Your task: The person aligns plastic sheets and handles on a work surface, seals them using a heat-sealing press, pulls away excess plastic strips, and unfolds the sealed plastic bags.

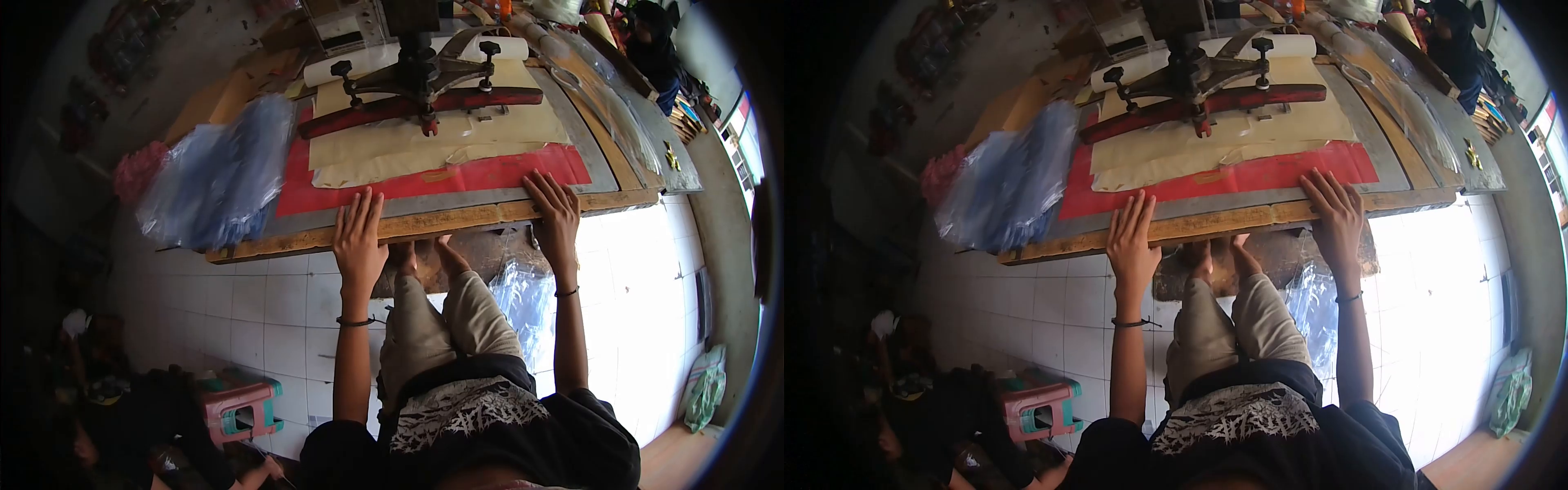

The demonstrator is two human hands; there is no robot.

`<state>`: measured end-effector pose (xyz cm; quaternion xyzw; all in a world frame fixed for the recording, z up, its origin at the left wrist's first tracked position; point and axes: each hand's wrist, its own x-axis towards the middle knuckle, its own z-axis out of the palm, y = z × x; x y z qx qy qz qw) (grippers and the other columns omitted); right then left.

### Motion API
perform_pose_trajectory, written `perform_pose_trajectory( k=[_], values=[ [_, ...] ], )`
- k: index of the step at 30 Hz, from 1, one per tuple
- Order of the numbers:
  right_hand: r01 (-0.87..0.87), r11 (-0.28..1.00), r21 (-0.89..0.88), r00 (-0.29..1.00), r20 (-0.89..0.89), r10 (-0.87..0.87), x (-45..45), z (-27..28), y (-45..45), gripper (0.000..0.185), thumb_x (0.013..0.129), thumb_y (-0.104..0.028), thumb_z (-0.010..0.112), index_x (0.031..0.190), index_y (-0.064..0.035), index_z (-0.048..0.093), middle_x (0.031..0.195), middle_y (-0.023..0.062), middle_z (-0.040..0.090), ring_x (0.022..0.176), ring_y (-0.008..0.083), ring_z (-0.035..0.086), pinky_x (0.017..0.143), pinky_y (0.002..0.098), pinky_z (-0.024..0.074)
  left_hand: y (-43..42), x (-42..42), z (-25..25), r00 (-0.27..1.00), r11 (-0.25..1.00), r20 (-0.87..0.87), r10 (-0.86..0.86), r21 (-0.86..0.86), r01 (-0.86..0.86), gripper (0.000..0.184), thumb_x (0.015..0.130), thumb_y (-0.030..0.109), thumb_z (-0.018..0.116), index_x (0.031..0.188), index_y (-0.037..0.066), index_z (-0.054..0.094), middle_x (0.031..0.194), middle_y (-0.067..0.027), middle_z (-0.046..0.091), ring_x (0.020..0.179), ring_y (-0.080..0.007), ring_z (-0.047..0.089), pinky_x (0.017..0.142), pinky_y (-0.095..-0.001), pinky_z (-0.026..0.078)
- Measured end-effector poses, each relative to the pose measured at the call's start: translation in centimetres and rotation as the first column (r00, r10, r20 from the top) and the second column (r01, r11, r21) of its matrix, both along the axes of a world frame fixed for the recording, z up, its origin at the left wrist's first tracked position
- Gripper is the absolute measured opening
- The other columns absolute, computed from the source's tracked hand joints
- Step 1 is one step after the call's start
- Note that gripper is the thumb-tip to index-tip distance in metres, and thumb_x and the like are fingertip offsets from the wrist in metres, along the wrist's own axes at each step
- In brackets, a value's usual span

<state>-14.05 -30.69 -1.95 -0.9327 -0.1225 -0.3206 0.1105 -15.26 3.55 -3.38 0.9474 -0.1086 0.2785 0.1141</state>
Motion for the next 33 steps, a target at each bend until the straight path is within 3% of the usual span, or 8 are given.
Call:
perform_pose_trajectory(
  k=[20, 33],
  values=[
    [-0.011, 1.0, 0.014, 0.999, 0.045, 0.01, -0.14, -0.06, 0.1, 0.067, 0.069, 0.008, 0.057, 0.131, -0.0172, 0.06, 0.138, 0.0022, 0.056, 0.131, 0.0214, 0.049, 0.108, 0.0405, 0.0346, -0.19, -0.15, 0.11, 1.0, 1.0, 0.0, 0.008, -0.011, -0.008, 0.092, 0.057, -0.005, 0.074, 0.142, 0.018, 0.047, 0.147, -0.0036, 0.045, 0.135, -0.0234, 0.044, 0.114, -0.0433, 0.034],
    [0.002, 1.0, 0.013, 0.999, 0.035, -0.003, -0.12, -0.34, -0.12, 0.059, 0.076, 0.005, 0.06, 0.13, -0.0181, 0.06, 0.138, 0.0014, 0.056, 0.131, 0.0211, 0.049, 0.107, 0.0403, 0.0343, -0.42, -0.14, -0.15, 1.0, 1.0, 0.01, 0.029, -0.004, -0.029, 0.09, 0.059, -0.004, 0.075, 0.142, 0.017, 0.047, 0.146, -0.0042, 0.047, 0.134, -0.0238, 0.045, 0.114, -0.0434, 0.034]
  ],
)
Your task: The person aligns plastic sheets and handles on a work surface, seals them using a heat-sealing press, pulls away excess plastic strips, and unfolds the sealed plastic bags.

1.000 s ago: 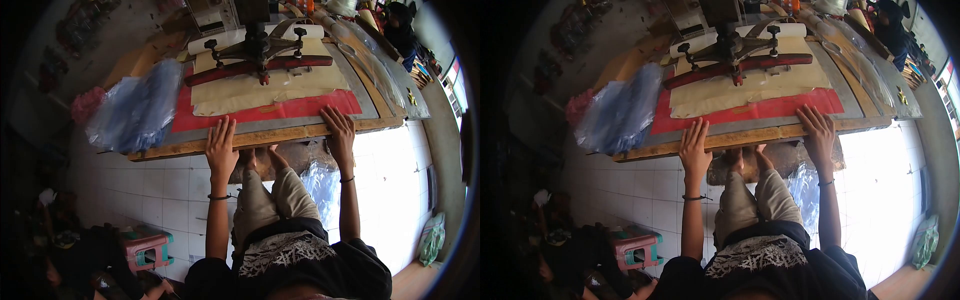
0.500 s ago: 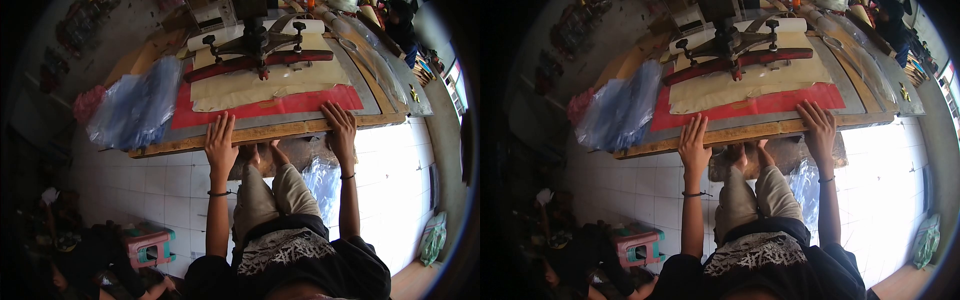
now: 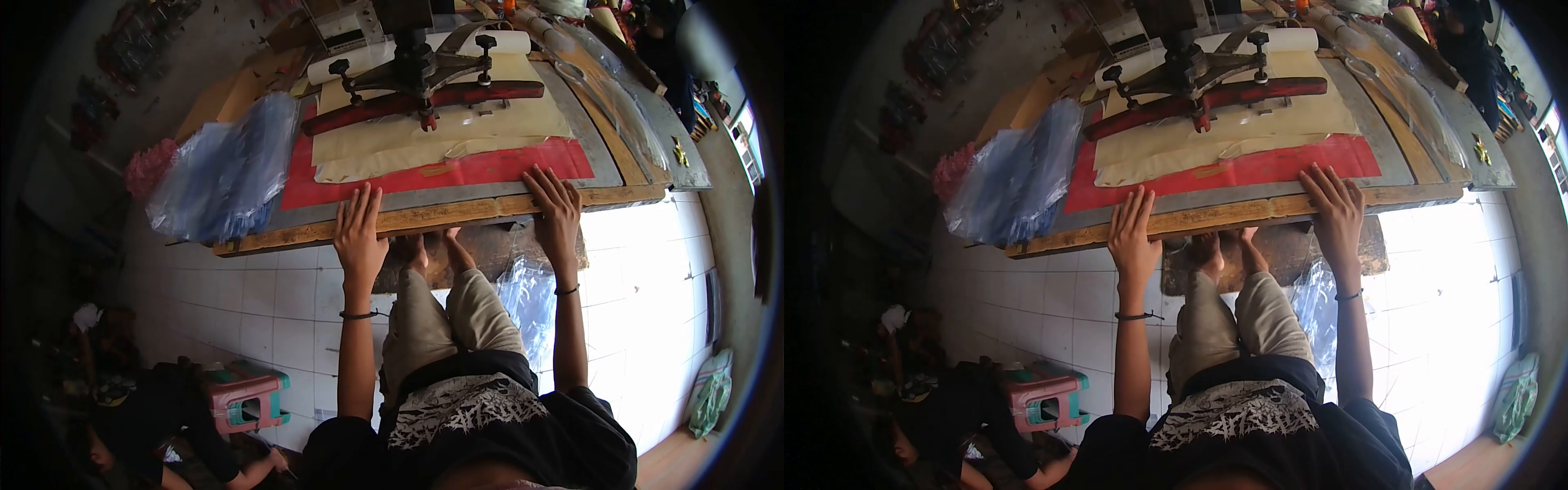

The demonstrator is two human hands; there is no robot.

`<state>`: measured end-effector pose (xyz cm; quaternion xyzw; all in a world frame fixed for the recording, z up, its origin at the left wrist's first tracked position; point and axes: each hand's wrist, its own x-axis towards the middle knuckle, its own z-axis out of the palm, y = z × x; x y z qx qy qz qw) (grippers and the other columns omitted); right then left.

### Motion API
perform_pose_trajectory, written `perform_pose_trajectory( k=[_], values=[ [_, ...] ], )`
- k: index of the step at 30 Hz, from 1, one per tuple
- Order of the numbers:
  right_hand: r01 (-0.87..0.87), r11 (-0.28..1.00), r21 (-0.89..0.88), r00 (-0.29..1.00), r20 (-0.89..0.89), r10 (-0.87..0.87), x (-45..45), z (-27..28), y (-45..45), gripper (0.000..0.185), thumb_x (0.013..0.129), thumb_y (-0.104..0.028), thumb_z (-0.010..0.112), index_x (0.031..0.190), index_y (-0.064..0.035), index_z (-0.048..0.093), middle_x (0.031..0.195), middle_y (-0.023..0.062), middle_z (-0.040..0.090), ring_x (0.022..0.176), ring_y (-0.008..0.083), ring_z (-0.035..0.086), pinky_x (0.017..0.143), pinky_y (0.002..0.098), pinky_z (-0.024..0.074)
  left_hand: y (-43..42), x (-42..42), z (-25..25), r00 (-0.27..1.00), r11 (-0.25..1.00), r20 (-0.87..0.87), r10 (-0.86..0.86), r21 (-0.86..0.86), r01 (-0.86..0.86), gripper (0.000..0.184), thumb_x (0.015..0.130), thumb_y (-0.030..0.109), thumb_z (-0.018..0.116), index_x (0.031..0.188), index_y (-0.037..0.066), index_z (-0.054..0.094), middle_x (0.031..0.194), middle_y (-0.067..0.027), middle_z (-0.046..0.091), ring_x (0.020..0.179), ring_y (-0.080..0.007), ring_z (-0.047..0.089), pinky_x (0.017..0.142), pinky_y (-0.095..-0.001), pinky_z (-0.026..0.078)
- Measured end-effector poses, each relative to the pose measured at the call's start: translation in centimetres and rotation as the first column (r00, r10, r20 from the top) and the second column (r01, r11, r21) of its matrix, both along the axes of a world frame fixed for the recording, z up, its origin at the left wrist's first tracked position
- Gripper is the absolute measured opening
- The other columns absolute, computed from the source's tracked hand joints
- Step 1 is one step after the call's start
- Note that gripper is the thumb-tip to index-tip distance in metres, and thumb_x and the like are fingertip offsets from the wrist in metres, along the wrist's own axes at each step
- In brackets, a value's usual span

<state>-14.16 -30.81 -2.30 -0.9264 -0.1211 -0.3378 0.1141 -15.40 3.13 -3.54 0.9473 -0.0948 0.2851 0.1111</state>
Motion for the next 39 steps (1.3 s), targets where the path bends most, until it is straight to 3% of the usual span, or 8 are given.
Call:
perform_pose_trajectory(
  k=[16, 19, 23, 39],
  values=[
    [-0.007, 1.0, -0.005, 1.0, 0.001, 0.007, 0.15, -0.16, -0.15, 0.064, 0.074, 0.007, 0.06, 0.132, -0.0188, 0.059, 0.139, 0.0016, 0.055, 0.132, 0.0212, 0.048, 0.109, 0.0399, 0.0339, -0.19, -0.17, 0.3, 0.999, 1.0, -0.036, 0.024, 0.002, -0.024, 0.089, 0.06, -0.005, 0.073, 0.142, 0.018, 0.047, 0.147, -0.0032, 0.046, 0.135, -0.0236, 0.044, 0.115, -0.0436, 0.033],
    [-0.011, 1.0, -0.011, 1.0, -0.006, 0.011, 0.1, -0.09, -0.12, 0.065, 0.072, 0.008, 0.058, 0.132, -0.0179, 0.059, 0.14, 0.0023, 0.055, 0.132, 0.0217, 0.047, 0.109, 0.0404, 0.0335, 0.01, -0.08, -0.04, 1.0, 0.999, -0.017, 0.021, 0.044, -0.02, 0.085, 0.062, 0.001, 0.075, 0.141, 0.016, 0.048, 0.147, -0.0045, 0.045, 0.134, -0.023, 0.044, 0.115, -0.0433, 0.032],
    [-0.015, 1.0, 0.0, 1.0, -0.019, 0.015, -0.03, 0.1, -0.06, 0.066, 0.07, 0.009, 0.057, 0.132, -0.0175, 0.059, 0.14, 0.0029, 0.054, 0.133, 0.022, 0.047, 0.109, 0.041, 0.0328, -0.12, -0.09, 0.1, 1.0, 1.0, -0.016, 0.014, -0.008, -0.014, 0.089, 0.058, -0.004, 0.075, 0.141, 0.017, 0.048, 0.146, -0.0034, 0.047, 0.134, -0.0237, 0.045, 0.114, -0.0432, 0.034],
    [0.003, 1.0, -0.022, 1.0, -0.026, -0.003, 0.2, 0.32, 0.39, 0.058, 0.077, 0.005, 0.058, 0.13, -0.0167, 0.06, 0.139, 0.0031, 0.055, 0.132, 0.0224, 0.048, 0.11, 0.041, 0.0328, -0.04, 0.07, -0.1, 1.0, 1.0, 0.013, 0.023, -0.018, -0.022, 0.087, 0.058, -0.005, 0.074, 0.139, 0.017, 0.051, 0.144, -0.0037, 0.049, 0.132, -0.0237, 0.047, 0.114, -0.0433, 0.035]
  ],
)
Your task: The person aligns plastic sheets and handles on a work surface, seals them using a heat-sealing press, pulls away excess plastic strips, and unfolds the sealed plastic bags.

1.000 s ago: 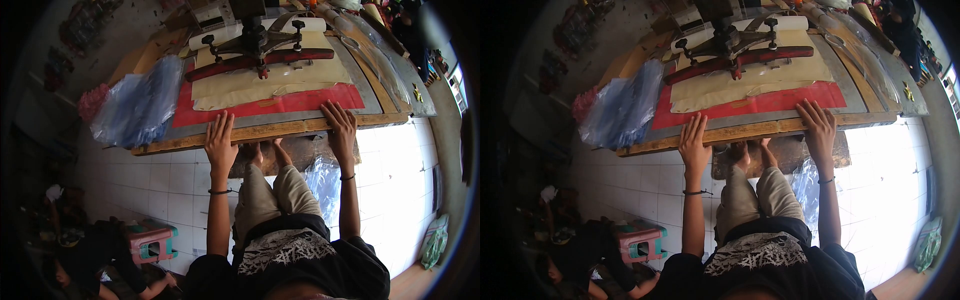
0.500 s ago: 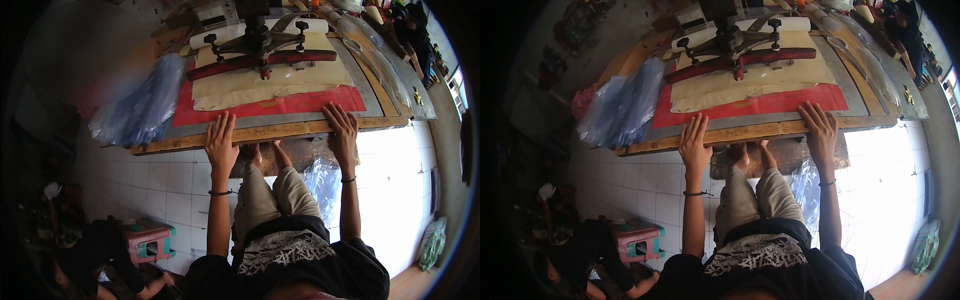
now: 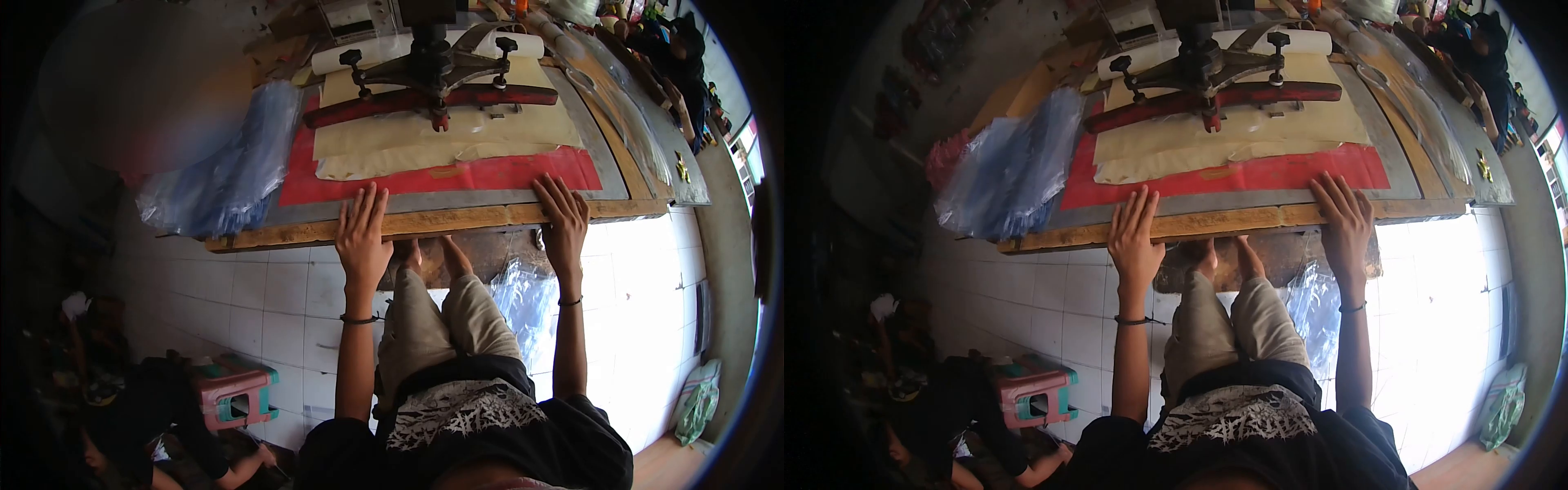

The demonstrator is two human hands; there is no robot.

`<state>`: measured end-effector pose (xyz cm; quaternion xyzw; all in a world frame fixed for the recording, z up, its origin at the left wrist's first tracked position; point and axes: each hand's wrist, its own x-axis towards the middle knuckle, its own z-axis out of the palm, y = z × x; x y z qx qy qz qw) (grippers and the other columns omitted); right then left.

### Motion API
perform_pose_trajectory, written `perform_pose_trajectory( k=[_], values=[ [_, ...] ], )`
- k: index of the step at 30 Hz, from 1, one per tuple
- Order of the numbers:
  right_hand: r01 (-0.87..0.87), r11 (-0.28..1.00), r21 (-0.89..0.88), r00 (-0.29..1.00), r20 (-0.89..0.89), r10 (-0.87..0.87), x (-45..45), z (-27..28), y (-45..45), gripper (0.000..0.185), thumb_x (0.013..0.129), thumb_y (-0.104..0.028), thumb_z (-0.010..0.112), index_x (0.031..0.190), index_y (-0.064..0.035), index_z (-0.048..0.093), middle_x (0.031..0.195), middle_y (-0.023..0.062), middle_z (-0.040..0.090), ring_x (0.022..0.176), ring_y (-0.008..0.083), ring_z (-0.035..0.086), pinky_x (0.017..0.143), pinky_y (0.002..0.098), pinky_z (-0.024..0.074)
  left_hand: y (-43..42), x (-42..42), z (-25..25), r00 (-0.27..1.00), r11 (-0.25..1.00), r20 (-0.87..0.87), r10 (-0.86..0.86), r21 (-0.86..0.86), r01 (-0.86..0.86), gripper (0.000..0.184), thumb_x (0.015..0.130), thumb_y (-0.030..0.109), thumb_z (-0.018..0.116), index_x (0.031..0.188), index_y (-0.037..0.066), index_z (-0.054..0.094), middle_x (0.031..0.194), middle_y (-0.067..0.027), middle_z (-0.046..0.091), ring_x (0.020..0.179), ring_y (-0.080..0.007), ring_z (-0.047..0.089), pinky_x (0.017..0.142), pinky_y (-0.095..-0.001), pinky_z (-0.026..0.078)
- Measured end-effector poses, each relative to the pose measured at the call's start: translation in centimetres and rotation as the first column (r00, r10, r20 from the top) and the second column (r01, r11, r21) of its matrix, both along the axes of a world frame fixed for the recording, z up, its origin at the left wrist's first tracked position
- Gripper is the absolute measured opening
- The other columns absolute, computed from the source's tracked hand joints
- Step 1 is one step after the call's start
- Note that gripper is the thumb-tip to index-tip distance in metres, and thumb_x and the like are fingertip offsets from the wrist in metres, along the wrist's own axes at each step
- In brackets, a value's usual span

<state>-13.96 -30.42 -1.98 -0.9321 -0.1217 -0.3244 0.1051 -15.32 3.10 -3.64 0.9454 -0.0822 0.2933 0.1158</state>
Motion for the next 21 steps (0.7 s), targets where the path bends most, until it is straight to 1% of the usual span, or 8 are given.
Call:
perform_pose_trajectory(
  k=[5, 11, 14, 16, 18, 20, 21],
  values=[
    [0.015, 1.0, 0.005, 1.0, -0.004, -0.015, 0.0, 0.0, 0.2, 0.055, 0.078, 0.006, 0.057, 0.128, -0.0166, 0.062, 0.138, 0.0032, 0.057, 0.132, 0.0222, 0.049, 0.109, 0.0407, 0.0331, 0.1, 0.1, -0.2, 1.0, 1.0, 0.016, -0.012, -0.011, 0.012, 0.086, 0.057, -0.005, 0.073, 0.138, 0.016, 0.052, 0.143, -0.004, 0.05, 0.132, -0.0235, 0.048, 0.113, -0.0432, 0.036],
    [0.037, 0.999, 0.001, 0.998, 0.04, -0.037, 0.4, -0.6, 0.2, 0.053, 0.076, 0.004, 0.06, 0.125, -0.0174, 0.064, 0.133, 0.0025, 0.06, 0.128, 0.0222, 0.051, 0.107, 0.0419, 0.0351, 0.2, 0.4, -0.3, 0.999, 1.0, 0.034, -0.021, -0.017, 0.022, 0.085, 0.057, -0.005, 0.073, 0.136, 0.016, 0.053, 0.143, -0.0043, 0.051, 0.132, -0.0235, 0.048, 0.113, -0.0431, 0.036],
    [0.044, 0.999, -0.03, 0.999, 0.031, -0.043, 0.2, -0.3, 0.2, 0.051, 0.076, 0.001, 0.063, 0.123, -0.0165, 0.065, 0.133, 0.0027, 0.06, 0.129, 0.0223, 0.052, 0.107, 0.0392, 0.0356, 0.3, 0.2, -0.7, 0.999, 0.999, 0.038, -0.024, -0.023, 0.025, 0.084, 0.057, -0.005, 0.073, 0.136, 0.016, 0.054, 0.143, -0.0045, 0.051, 0.132, -0.0235, 0.048, 0.112, -0.0432, 0.036],
    [0.053, 0.998, -0.025, 0.998, 0.026, -0.052, 0.1, -0.3, 0.4, 0.05, 0.076, 0.0, 0.063, 0.123, -0.0171, 0.066, 0.133, 0.0022, 0.06, 0.128, 0.0224, 0.052, 0.106, 0.0391, 0.0359, 0.3, 0.4, -0.6, 0.998, 0.999, 0.058, -0.028, -0.021, 0.029, 0.083, 0.057, -0.004, 0.073, 0.136, 0.016, 0.054, 0.142, -0.0045, 0.051, 0.131, -0.0235, 0.048, 0.113, -0.0431, 0.036],
    [0.064, 0.998, -0.005, 0.998, 0.027, -0.063, 0.3, -0.1, 0.7, 0.049, 0.076, 0.0, 0.063, 0.122, -0.0173, 0.066, 0.132, 0.0017, 0.061, 0.127, 0.0225, 0.053, 0.106, 0.039, 0.0362, 0.5, 0.2, -0.3, 0.999, 0.999, 0.009, -0.038, -0.009, 0.038, 0.085, 0.06, -0.003, 0.074, 0.138, 0.016, 0.051, 0.145, -0.0028, 0.049, 0.133, -0.0223, 0.046, 0.112, -0.0444, 0.035],
    [0.073, 0.997, 0.018, 0.997, 0.027, -0.073, 0.4, -0.2, 0.6, 0.048, 0.076, 0.001, 0.062, 0.12, -0.0171, 0.067, 0.129, 0.0011, 0.063, 0.125, 0.0227, 0.055, 0.106, 0.039, 0.0363, 0.8, -0.1, 0.3, 0.996, 0.999, -0.075, -0.047, 0.023, 0.049, 0.084, 0.063, 0.003, 0.077, 0.141, 0.016, 0.048, 0.148, -0.0051, 0.044, 0.136, -0.0242, 0.041, 0.113, -0.0449, 0.032],
    [0.048, 0.998, -0.03, 0.999, -0.017, -0.049, 0.5, -0.8, -0.2, 0.058, 0.072, -0.002, 0.068, 0.127, -0.0175, 0.062, 0.137, 0.0028, 0.057, 0.13, 0.0242, 0.049, 0.106, 0.0407, 0.035, 0.9, -0.1, 1.0, 0.991, 0.996, -0.109, -0.083, 0.023, 0.086, 0.082, 0.066, 0.007, 0.077, 0.142, 0.014, 0.046, 0.149, -0.0066, 0.042, 0.137, -0.0254, 0.039, 0.113, -0.0452, 0.032]
  ],
)
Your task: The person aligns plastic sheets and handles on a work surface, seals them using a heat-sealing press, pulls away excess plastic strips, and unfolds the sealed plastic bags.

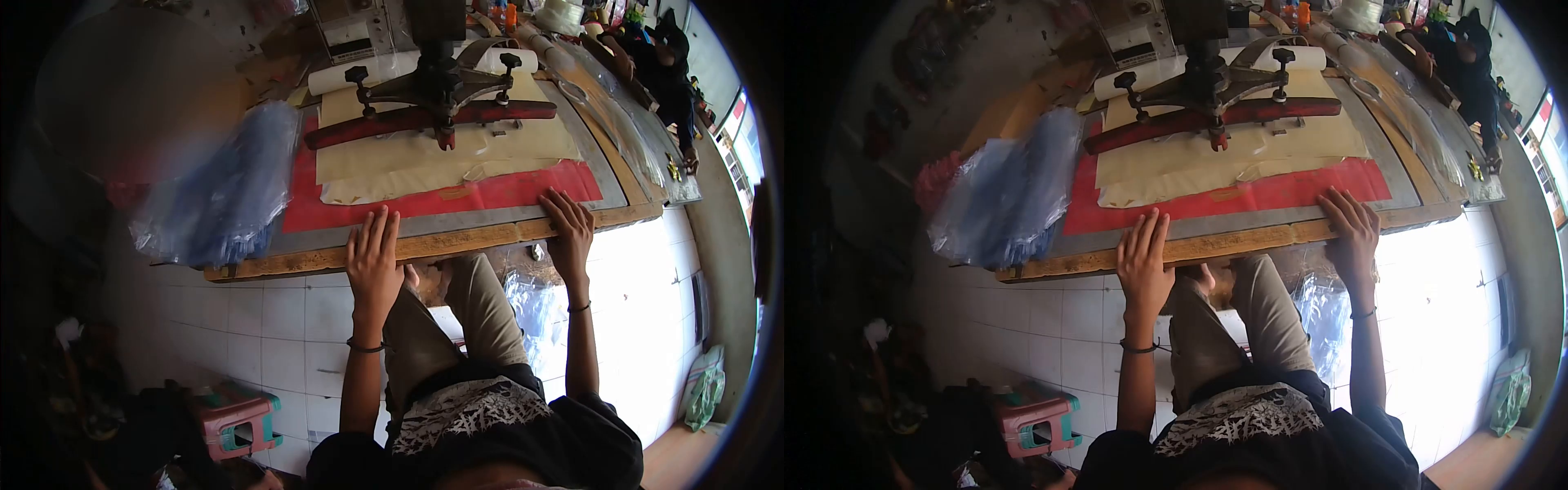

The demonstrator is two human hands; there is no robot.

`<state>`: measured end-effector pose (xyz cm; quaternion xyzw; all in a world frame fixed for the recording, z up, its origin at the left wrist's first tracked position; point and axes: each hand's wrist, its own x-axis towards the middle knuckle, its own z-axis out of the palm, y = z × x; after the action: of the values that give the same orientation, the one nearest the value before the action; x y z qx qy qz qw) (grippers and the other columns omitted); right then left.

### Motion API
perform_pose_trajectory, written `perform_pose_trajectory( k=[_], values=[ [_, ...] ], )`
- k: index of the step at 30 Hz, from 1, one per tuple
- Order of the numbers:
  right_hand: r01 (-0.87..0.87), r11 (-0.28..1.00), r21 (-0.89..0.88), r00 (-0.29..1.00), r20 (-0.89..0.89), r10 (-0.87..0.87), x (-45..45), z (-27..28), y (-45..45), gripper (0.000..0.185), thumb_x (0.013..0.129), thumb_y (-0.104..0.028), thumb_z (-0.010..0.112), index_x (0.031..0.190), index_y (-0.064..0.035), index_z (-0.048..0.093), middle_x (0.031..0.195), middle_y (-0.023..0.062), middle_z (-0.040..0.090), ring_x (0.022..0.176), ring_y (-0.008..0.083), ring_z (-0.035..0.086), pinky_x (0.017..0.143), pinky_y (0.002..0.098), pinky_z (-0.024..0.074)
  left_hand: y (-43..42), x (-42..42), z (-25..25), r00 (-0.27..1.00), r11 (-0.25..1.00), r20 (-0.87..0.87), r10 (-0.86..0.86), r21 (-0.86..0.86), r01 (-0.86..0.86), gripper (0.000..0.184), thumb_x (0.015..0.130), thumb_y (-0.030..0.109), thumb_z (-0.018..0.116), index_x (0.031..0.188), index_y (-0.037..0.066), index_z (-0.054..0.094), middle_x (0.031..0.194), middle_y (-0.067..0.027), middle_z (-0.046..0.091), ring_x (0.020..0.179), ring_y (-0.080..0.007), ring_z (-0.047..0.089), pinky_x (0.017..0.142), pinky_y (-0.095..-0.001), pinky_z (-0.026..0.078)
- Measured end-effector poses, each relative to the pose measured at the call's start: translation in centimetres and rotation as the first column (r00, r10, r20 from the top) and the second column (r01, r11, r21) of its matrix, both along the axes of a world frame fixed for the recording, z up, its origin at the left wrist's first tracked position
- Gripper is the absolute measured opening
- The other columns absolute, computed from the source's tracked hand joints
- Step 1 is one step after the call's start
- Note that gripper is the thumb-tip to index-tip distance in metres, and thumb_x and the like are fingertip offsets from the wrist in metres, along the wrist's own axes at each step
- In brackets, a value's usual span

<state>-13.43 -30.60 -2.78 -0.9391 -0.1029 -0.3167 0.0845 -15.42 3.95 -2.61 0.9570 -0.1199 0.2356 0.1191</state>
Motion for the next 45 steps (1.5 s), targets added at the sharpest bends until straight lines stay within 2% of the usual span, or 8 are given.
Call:
perform_pose_trajectory(
  k=[4, 7, 8, 11, 13, 19, 33, 45],
  values=[
    [-0.212, 0.975, 0.061, 0.913, -0.344, 0.22, -1.4, 4.0, -1.1, 0.087, 0.063, -0.009, 0.08, 0.142, -0.0178, 0.045, 0.152, 0.0056, 0.037, 0.142, 0.0267, 0.032, 0.115, 0.0477, 0.0243, 1.7, -0.7, 2.9, 0.965, 0.985, -0.199, -0.17, 0.003, 0.174, 0.073, 0.078, 0.025, 0.074, 0.143, 0.009, 0.045, 0.151, -0.0121, 0.036, 0.139, -0.0298, 0.033, 0.112, -0.0463, 0.029],
    [-0.272, 0.886, 0.376, 0.693, -0.563, 0.451, 0.5, 7.8, -3.3, 0.048, 0.081, -0.009, 0.072, 0.127, -0.0112, 0.061, 0.134, 0.0102, 0.058, 0.128, 0.0274, 0.051, 0.108, 0.041, 0.0385, 3.3, 2.2, 6.4, 0.884, 0.954, -0.36, -0.299, -0.141, 0.265, 0.048, 0.087, 0.031, 0.069, 0.129, 0.007, 0.06, 0.133, -0.0151, 0.056, 0.123, -0.0307, 0.052, 0.102, -0.0399, 0.041],
    [-0.289, 0.911, 0.295, 0.842, -0.375, 0.388, 0.9, 9.4, -2.0, 0.031, 0.087, -0.009, 0.066, 0.118, -0.0093, 0.066, 0.119, 0.0118, 0.067, 0.116, 0.0281, 0.06, 0.099, 0.0377, 0.0466, 3.1, 4.1, 7.2, 0.891, 0.931, -0.3, -0.341, -0.236, 0.278, 0.033, 0.089, 0.027, 0.064, 0.114, 0.005, 0.066, 0.111, -0.0166, 0.066, 0.099, -0.0346, 0.063, 0.093, -0.0426, 0.048],
    [-0.251, 0.924, 0.289, 0.953, -0.094, 0.288, 7.7, 8.7, 0.3, 0.023, 0.092, -0.015, 0.061, 0.113, -0.0124, 0.068, 0.104, 0.0099, 0.069, 0.087, 0.0274, 0.067, 0.079, 0.0386, 0.052, 1.4, 9.9, 8.2, 0.959, 0.959, -0.059, -0.278, -0.071, 0.274, 0.028, 0.089, 0.021, 0.063, 0.113, 0.006, 0.065, 0.098, -0.012, 0.068, 0.078, -0.0327, 0.067, 0.075, -0.0395, 0.055],
    [-0.319, 0.947, 0.047, 0.945, -0.058, 0.321, 11.4, 7.6, 1.4, 0.023, 0.092, -0.017, 0.059, 0.113, -0.0147, 0.067, 0.096, 0.0088, 0.067, 0.085, 0.0283, 0.065, 0.077, 0.0398, 0.0528, 0.3, 14.1, 6.1, 0.925, 0.949, 0.215, -0.312, 0.109, 0.295, 0.027, 0.09, 0.017, 0.06, 0.114, 0.006, 0.063, 0.093, -0.0104, 0.068, 0.069, -0.0316, 0.068, 0.064, -0.0371, 0.057],
    [-0.243, 0.917, -0.315, 0.963, 0.039, 0.268, 17.5, 3.3, 2.6, 0.039, 0.088, -0.02, 0.06, 0.126, -0.0189, 0.06, 0.099, 0.0016, 0.067, 0.085, 0.022, 0.068, 0.069, 0.0347, 0.0553, -1.1, 19.3, 2.3, 0.86, 0.853, 0.309, -0.407, 0.466, 0.237, 0.034, 0.085, 0.008, 0.056, 0.118, 0.004, 0.061, 0.084, -0.0081, 0.064, 0.059, -0.0219, 0.067, 0.052, -0.0304, 0.056],
    [-0.228, 0.899, -0.373, 0.948, 0.126, 0.293, 20.5, 1.9, 2.5, 0.029, 0.088, -0.02, 0.06, 0.116, -0.019, 0.064, 0.092, -0.0001, 0.062, 0.076, 0.0184, 0.066, 0.06, 0.0339, 0.0531, -1.8, 22.0, 1.5, 0.854, 0.852, 0.359, -0.377, 0.497, 0.167, 0.02, 0.087, 0.01, 0.058, 0.104, 0.007, 0.067, 0.08, -0.0042, 0.065, 0.057, -0.0167, 0.067, 0.049, -0.0282, 0.054],
    [-0.307, 0.883, -0.354, 0.925, 0.108, 0.364, 21.7, 1.3, 2.1, 0.024, 0.086, -0.021, 0.062, 0.109, -0.0166, 0.068, 0.087, 0.001, 0.064, 0.071, 0.0195, 0.065, 0.06, 0.0337, 0.0528, -2.2, 22.4, 1.9, 0.893, 0.864, 0.218, -0.394, 0.42, 0.278, 0.018, 0.084, 0.008, 0.057, 0.098, 0.001, 0.065, 0.084, -0.0127, 0.068, 0.066, -0.0256, 0.07, 0.057, -0.0346, 0.057]
  ],
)
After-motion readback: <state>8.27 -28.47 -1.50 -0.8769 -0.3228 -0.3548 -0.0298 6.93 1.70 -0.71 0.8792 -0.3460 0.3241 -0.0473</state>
